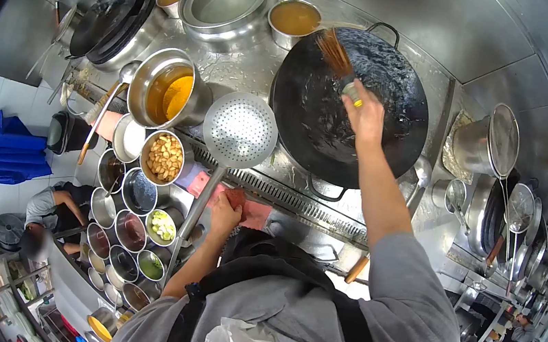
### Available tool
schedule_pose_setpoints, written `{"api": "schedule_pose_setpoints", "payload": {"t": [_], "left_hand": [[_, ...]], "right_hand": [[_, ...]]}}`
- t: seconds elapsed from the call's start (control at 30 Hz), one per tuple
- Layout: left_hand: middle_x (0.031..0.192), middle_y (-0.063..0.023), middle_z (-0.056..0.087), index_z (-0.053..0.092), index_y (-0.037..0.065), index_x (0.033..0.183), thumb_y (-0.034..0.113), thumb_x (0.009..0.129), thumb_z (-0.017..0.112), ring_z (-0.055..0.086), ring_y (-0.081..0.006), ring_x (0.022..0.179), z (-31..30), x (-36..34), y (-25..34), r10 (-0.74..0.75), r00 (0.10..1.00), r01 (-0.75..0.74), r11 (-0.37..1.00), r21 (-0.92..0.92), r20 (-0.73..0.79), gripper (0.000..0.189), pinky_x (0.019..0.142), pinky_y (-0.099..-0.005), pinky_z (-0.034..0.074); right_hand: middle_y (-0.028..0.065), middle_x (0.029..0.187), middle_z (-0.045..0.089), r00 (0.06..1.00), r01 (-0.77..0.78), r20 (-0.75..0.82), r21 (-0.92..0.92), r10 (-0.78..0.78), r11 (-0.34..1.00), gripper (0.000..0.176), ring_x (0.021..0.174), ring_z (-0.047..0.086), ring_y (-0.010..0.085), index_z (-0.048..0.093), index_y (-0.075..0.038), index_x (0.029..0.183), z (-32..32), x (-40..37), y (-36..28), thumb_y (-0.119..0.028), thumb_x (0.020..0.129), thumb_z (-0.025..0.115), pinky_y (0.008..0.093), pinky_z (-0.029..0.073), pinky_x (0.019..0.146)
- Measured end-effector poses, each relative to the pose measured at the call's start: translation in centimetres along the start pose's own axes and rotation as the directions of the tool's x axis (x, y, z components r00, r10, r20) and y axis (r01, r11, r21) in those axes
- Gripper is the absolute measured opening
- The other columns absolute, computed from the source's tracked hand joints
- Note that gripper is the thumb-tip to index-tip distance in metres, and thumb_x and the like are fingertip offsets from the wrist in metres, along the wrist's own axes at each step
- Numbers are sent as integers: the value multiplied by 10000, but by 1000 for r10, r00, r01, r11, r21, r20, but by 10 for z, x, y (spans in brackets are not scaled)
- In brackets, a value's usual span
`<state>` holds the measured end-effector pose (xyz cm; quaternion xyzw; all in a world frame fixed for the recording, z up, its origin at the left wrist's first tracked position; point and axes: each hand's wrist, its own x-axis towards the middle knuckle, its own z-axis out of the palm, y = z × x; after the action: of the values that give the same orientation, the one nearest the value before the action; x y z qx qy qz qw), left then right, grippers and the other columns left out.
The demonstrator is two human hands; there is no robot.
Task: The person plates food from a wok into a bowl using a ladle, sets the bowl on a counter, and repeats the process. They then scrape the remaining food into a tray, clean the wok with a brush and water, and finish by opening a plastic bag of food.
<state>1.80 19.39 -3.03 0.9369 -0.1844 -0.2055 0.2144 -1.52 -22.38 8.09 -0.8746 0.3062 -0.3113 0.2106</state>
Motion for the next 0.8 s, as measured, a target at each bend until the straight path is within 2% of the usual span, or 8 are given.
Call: {"api": "schedule_pose_setpoints", "payload": {"t": [0.1,0.17,0.3,0.37,0.43,0.57,0.63,0.8], "left_hand": [[929,-286,583,421,-33,1018,188,699,696,568,-443,915,2,-1,-2,14,1000,-14,1000,10,-6,475,826,-496,453],[925,-284,583,420,-33,1017,189,701,693,568,-444,911,3,1,-2,27,1000,-27,1000,9,-6,472,825,-495,454],[929,-283,584,421,-30,1009,181,699,687,567,-442,910,1,0,-4,23,1000,-23,1000,13,-6,460,822,-493,456],[932,-283,583,423,-30,1003,179,698,686,566,-442,910,3,0,-2,28,999,-28,1000,6,-22,454,823,-493,454],[943,-286,579,428,-34,999,186,698,688,563,-445,912,-1,0,-1,35,999,-35,999,-20,-7,455,826,-495,450],[946,-290,576,434,-38,992,189,698,688,559,-449,915,3,1,-10,57,998,-57,998,-23,-8,450,824,-497,449],[959,-293,572,439,-42,997,190,701,685,556,-450,926,4,4,-8,34,999,-34,999,0,13,450,833,-493,450],[999,-290,566,445,-50,1029,192,701,682,554,-451,942,-1,3,-4,6,1000,-5,1000,-28,31,471,847,-489,450]], "right_hand": [[218,1006,639,999,-30,20,129,27,991,435,900,624,375,633,-139,1160,-7,-9,-9,-244,748,728,416,497,798],[230,939,641,994,-106,-24,-137,103,985,405,849,624,392,623,-117,1156,-21,1,20,-279,789,678,460,498,751],[249,861,647,907,-340,-311,-141,285,930,418,806,630,411,622,-49,1150,-41,-10,45,-275,801,658,461,500,728],[258,876,648,708,-503,-517,109,482,857,443,814,635,409,617,-14,1148,-28,-28,36,-282,798,661,456,498,744],[255,888,650,751,-494,-487,34,446,869,438,833,640,395,614,-3,1145,-17,-23,23,-252,789,674,449,497,756],[258,967,635,910,-402,-105,11,401,915,448,892,621,406,606,-78,1186,-6,10,-4,-287,793,663,437,490,796],[237,1015,630,986,-157,47,1,157,988,442,953,607,390,608,-121,1194,0,-6,-14,-295,792,660,429,479,837],[188,1016,654,806,-124,588,74,57,989,465,941,631,351,623,-147,1180,-94,-67,-12,-309,753,713,368,487,844]]}}
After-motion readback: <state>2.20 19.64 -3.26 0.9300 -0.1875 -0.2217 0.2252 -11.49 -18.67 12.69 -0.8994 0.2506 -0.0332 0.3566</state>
